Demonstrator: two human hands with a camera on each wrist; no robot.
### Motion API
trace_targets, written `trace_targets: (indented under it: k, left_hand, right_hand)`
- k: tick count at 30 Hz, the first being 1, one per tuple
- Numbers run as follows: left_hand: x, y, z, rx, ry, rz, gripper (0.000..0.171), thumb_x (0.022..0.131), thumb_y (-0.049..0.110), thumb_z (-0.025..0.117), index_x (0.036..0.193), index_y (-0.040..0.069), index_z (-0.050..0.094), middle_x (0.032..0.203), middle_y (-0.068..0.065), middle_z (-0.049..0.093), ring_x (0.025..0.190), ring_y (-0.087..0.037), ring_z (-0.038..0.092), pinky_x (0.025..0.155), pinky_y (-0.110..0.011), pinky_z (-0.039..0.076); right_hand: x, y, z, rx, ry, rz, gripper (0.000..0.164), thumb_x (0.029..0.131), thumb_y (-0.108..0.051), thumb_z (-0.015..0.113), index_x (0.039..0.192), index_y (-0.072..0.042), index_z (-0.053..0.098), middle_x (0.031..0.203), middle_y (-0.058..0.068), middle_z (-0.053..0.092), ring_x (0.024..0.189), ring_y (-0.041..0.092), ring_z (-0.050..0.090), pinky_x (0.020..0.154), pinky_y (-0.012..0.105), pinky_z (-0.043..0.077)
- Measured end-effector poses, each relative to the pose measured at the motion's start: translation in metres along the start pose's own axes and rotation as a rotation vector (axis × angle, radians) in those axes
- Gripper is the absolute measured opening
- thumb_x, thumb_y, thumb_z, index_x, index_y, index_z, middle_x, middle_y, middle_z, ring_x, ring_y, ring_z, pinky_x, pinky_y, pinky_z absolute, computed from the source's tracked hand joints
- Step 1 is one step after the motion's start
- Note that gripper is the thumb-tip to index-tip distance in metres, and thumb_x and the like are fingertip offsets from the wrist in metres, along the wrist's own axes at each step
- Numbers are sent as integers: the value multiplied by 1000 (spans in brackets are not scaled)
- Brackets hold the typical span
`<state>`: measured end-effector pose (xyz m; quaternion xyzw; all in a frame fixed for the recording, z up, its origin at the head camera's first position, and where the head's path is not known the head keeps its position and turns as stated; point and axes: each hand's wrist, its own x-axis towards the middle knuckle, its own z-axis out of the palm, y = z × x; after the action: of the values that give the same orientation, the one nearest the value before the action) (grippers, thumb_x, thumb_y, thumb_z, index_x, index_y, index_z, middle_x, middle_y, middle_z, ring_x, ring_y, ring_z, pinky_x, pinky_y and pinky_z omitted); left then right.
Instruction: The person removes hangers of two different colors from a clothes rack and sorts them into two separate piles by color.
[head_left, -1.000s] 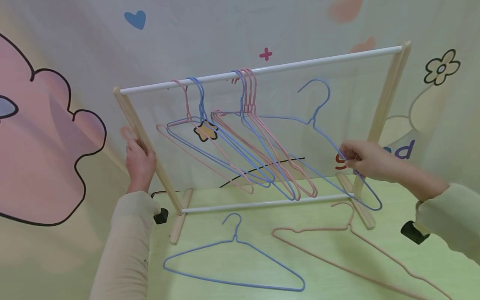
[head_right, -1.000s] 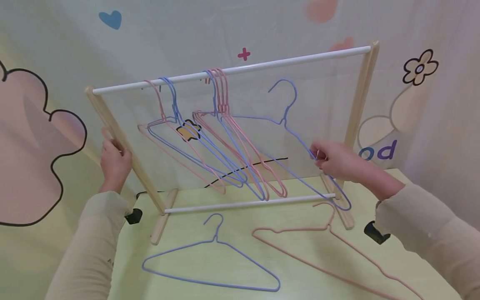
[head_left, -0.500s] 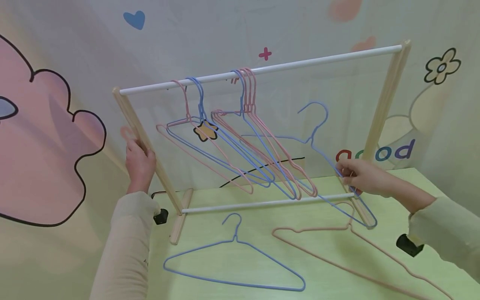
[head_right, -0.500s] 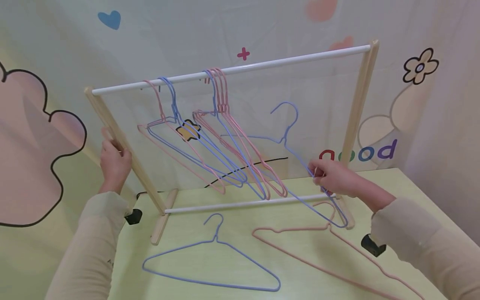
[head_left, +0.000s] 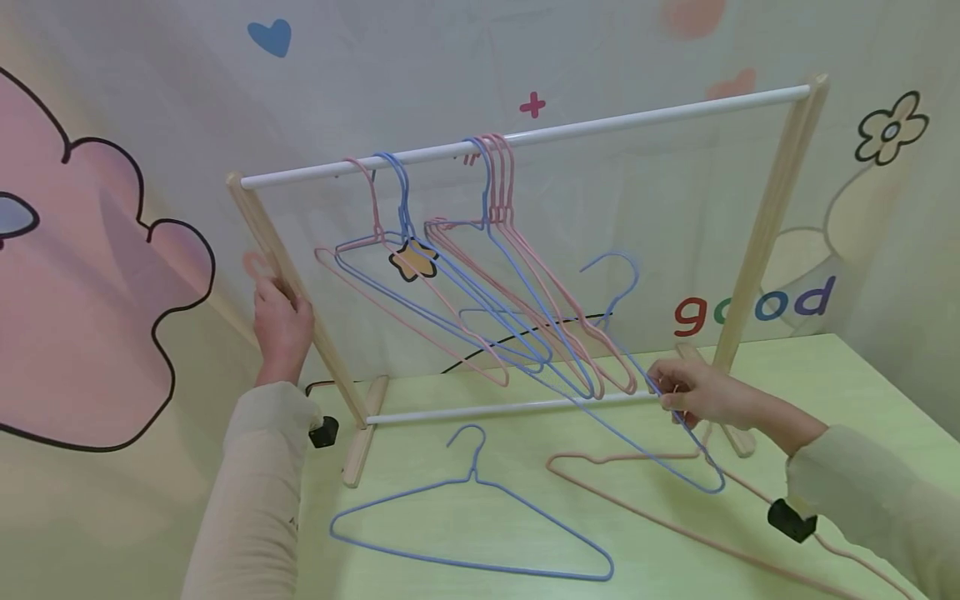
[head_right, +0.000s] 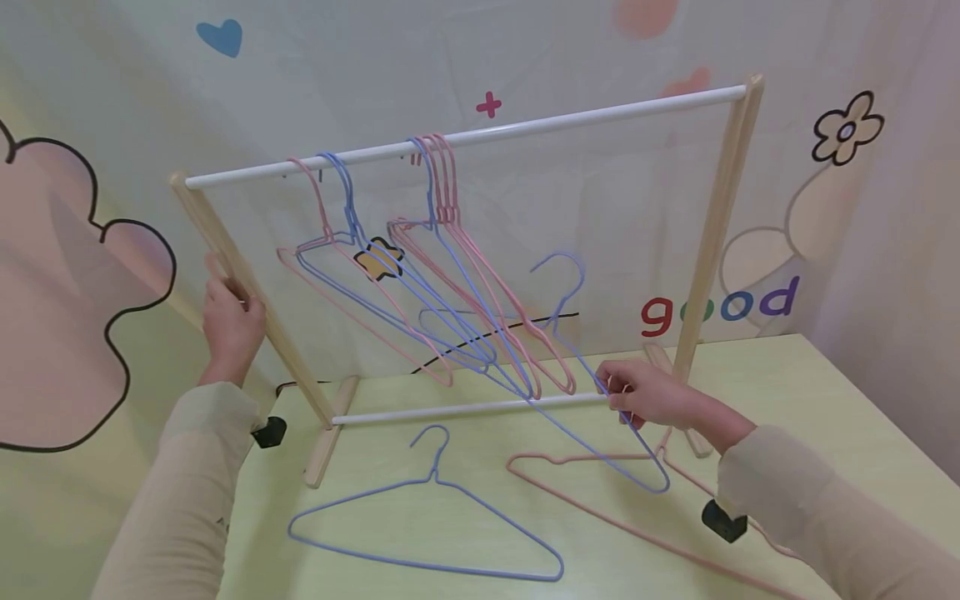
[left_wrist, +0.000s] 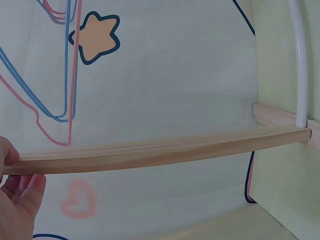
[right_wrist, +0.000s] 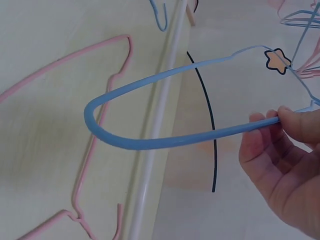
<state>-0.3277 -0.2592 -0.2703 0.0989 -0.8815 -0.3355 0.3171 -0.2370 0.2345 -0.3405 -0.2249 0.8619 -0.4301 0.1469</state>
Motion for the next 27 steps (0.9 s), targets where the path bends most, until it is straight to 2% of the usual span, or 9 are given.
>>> trace_targets:
  k: [9, 13, 21, 27]
  left_hand:
    - [1, 0, 1, 5, 21, 7, 31, 87, 14, 41, 114, 0, 34, 117, -24, 44, 104, -40, 46, 91, -47, 36]
    - [1, 0, 2, 11, 21, 3, 31, 86, 14, 41, 113, 0, 34, 116, -23, 44, 103, -40, 46, 90, -47, 36]
    - [0, -1, 2, 12, 28, 17, 31, 87, 14, 41, 113, -1, 34, 116, -24, 44, 102, -41, 46, 90, -49, 36]
    - [1, -3, 2, 13, 45, 26, 30, 86, 13, 42, 112, -1, 35, 113, -24, 45, 102, -41, 46, 89, -49, 36]
  right_hand:
    - [10, 21, 23, 80, -103, -25, 9, 88, -7, 48, 86, 0, 42, 71, 7, 44, 58, 14, 47, 50, 26, 44]
    - [13, 28, 36, 130, -138, -22, 11, 89, -7, 47, 86, 2, 41, 71, 5, 43, 57, 13, 47, 49, 23, 42]
    - [19, 29, 58, 212, -213, -39, 13, 89, -7, 45, 85, 3, 40, 69, 4, 42, 56, 13, 47, 50, 24, 43]
    - [26, 26, 77, 261, -264, -35, 8, 88, -2, 45, 84, 4, 41, 69, 3, 42, 55, 13, 46, 49, 22, 41]
